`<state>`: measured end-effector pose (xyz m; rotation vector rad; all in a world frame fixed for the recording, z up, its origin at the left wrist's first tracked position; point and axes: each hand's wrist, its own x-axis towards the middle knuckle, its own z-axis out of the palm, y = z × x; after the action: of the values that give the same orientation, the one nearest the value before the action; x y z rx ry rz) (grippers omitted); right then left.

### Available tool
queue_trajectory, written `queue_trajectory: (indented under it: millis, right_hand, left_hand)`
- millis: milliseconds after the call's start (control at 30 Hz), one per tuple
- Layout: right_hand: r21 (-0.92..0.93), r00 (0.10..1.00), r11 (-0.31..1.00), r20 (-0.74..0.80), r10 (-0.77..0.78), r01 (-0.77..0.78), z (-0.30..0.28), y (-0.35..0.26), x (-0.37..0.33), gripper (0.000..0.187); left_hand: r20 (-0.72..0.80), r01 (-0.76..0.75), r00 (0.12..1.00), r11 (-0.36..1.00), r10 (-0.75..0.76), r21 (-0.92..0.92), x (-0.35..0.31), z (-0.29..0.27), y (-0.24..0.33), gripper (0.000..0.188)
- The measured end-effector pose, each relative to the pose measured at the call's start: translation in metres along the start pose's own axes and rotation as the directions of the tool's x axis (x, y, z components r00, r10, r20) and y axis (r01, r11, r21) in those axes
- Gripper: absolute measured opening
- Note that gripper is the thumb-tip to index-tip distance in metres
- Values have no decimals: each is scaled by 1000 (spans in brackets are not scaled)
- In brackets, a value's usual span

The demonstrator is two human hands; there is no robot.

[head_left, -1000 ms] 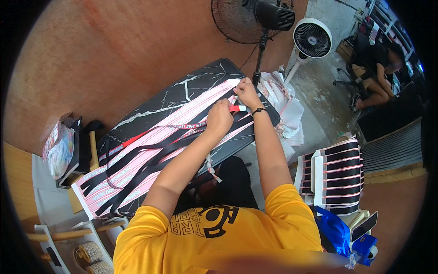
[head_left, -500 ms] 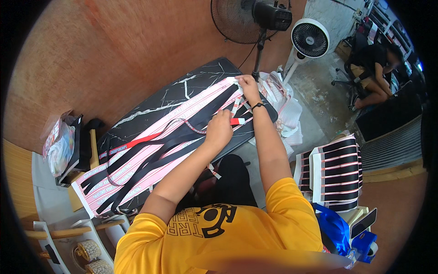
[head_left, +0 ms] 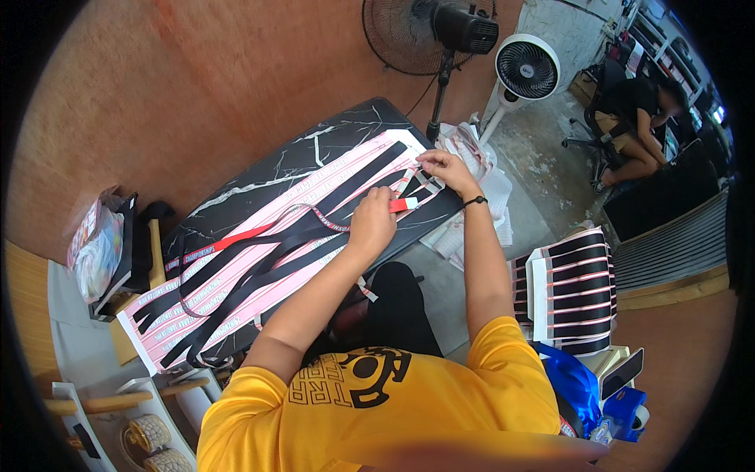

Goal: The person repeatedly peels backing from printed lanyard strips and folds them into loops on a table. They stack completed lanyards to the right and handle a white backing sheet. The workspace includes a marble-patterned table, fans, and a shelf with trophies.

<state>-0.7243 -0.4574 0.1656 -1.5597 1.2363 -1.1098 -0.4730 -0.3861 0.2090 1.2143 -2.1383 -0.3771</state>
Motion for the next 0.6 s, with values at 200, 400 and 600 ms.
queue_trajectory:
  millis: [200,400,600]
  right_hand:
    - [-73,968,983,-176,-178,167,15,20,-9,19]
    - [-234,950,955,-209,-233,183,17,26,-8,14]
    - [-224,946,956,-220,-237,188,16,26,-8,13]
  left_hand:
    - [133,-23,991,1000,26,-19,-22,9,13,12]
    - [208,0,978,1000,-2,10,-36,29,20,15]
    - [217,-7,976,999,0,31,-35,34,21,19]
